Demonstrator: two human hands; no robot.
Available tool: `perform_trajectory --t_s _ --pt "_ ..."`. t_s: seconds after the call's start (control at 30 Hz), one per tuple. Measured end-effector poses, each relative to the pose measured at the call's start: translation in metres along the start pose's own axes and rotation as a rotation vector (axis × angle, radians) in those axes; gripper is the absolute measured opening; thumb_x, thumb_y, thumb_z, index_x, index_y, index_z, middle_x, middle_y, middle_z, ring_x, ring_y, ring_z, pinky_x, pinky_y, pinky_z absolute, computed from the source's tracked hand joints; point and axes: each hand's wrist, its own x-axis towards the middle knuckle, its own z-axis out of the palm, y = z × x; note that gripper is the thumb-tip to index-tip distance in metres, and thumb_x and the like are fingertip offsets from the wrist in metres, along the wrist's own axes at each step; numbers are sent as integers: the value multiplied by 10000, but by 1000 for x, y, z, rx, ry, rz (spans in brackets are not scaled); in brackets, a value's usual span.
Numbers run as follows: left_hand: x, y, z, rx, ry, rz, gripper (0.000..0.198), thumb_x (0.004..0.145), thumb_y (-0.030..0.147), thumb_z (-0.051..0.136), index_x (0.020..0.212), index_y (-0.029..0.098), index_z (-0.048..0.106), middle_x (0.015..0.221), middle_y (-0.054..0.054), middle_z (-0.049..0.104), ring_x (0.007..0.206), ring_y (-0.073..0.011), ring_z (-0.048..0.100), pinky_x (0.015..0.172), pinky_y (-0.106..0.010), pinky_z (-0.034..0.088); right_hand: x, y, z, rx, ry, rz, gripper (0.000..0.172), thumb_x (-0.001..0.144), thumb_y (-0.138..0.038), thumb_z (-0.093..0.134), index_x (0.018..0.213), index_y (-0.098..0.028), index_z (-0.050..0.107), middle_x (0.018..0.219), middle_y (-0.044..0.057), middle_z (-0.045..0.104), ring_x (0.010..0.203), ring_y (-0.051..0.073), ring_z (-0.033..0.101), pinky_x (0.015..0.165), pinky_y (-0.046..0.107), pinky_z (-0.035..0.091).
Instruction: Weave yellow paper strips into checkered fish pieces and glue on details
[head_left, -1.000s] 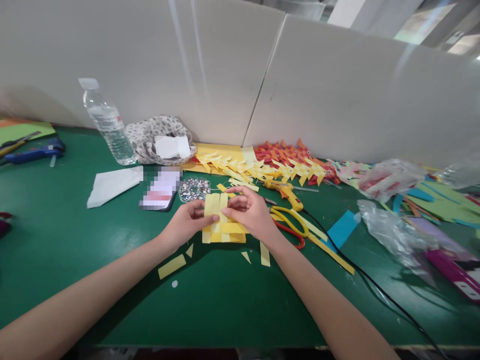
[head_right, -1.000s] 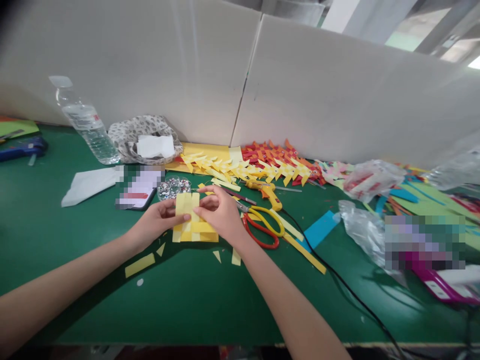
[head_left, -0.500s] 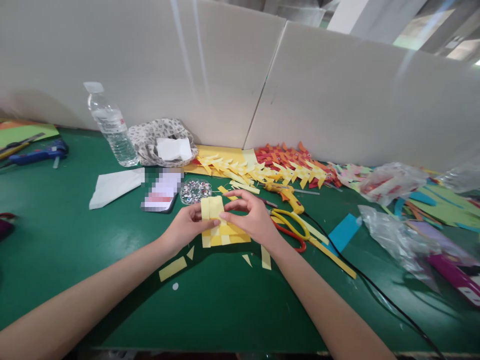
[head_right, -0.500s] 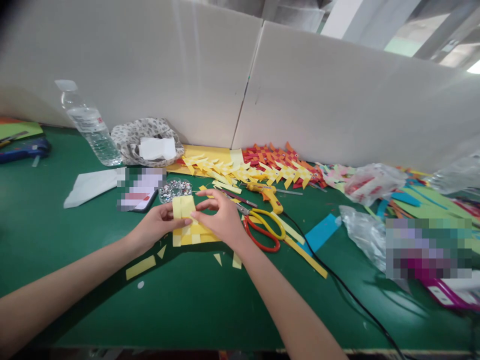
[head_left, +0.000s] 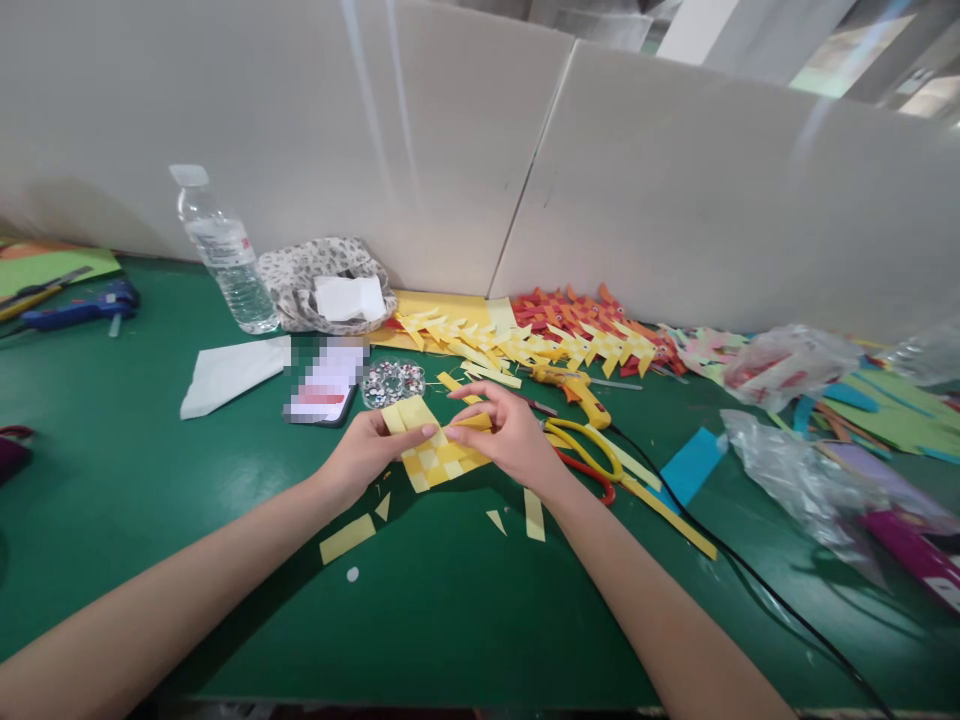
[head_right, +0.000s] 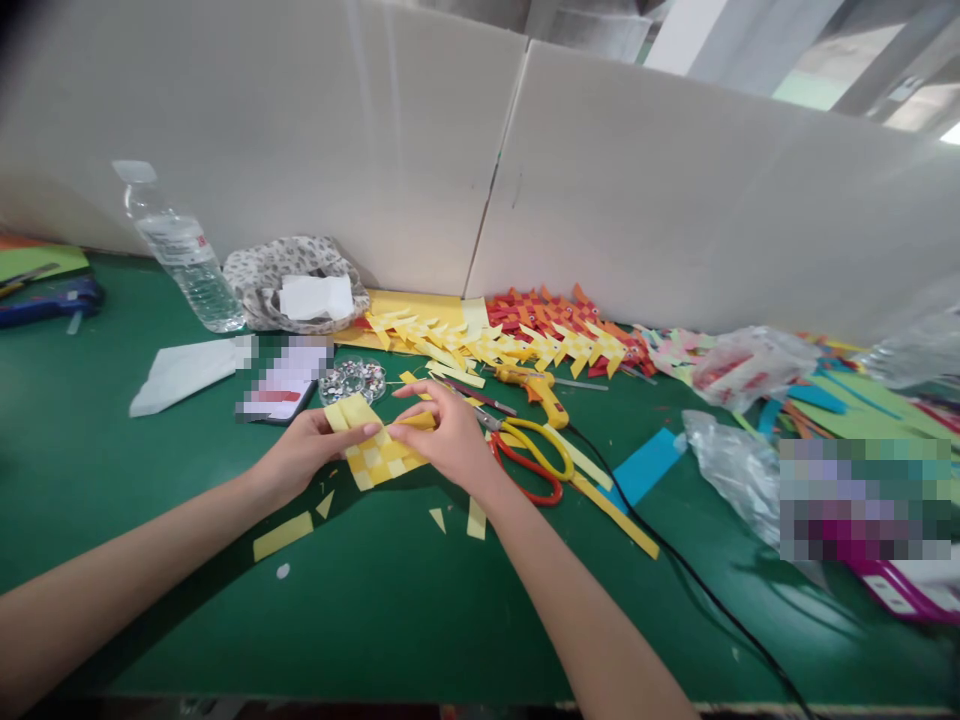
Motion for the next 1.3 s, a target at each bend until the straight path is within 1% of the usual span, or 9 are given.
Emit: perform_trajectory --t_s 0.27,0.4,0.57,0.67,0.73,0.9,1.07,1.23,1.3 --pt "0 1 -2 -41 -23 -10 279 633 340 771 847 173 708 853 -62 735 750 -173 686 674 -261 546 -1 2 -1 -18 -26 7 316 685 -275 677 968 -205 556 771 22 672 722 161 645 595 272 480" --pt "0 2 -1 -32 -37 13 259 644 344 760 841 183 712 844 -64 733 725 -174 681 660 -271 543 -1 3 0 -7 -35 35 384 667 -303 705 1002 -212 541 812 26 669 721 157 642 611 282 497" --pt "-1 4 -1 19 -23 27 273 645 360 758 855 195 706 879 -53 732 743 -164 677 636 -243 530 -2 -2 0 -58 -38 54 364 675 -297 696 998 -208 553 805 20 664 691 150 636 570 264 485" --pt "-2 4 -1 71 -65 8 302 616 331 780 873 192 706 916 -48 730 769 -161 675 679 -244 527 -3 -3 0 -61 -24 34 360 674 -299 700 990 -202 557 808 21 658 684 149 633 556 257 478" --pt "-2 4 -1 101 -69 -6 306 608 327 783 860 174 707 901 -59 732 755 -169 675 685 -261 529 -2 -1 0 -24 -6 24 419 668 -300 712 1039 -207 542 818 22 657 683 147 631 553 254 479" --pt "0 1 -2 50 -7 48 291 641 350 760 863 172 704 912 -69 729 759 -177 678 688 -274 533 1 8 0 94 49 55 731 633 -336 755 1262 -243 395 803 10 658 710 179 638 590 313 513" --pt "0 1 0 -2 -2 67 315 635 330 770 906 183 706 923 -67 728 801 -183 677 715 -279 537 1 11 -2 76 68 49 727 670 -363 730 1296 -259 376 751 -5 658 711 198 641 659 374 520" --pt "-5 4 5 -7 46 139 282 650 308 759 897 180 709 916 -59 727 835 -183 670 734 -270 533 -1 5 -4 -73 195 -31 661 637 -356 756 1229 -272 474 869 34 662 944 242 620 829 426 484" --pt "-7 5 7 16 74 144 279 646 309 760 889 182 710 916 -57 726 841 -185 667 742 -274 529 -1 2 -4 -117 225 -45 633 625 -354 764 1196 -273 503 927 46 658 995 247 602 846 423 476"
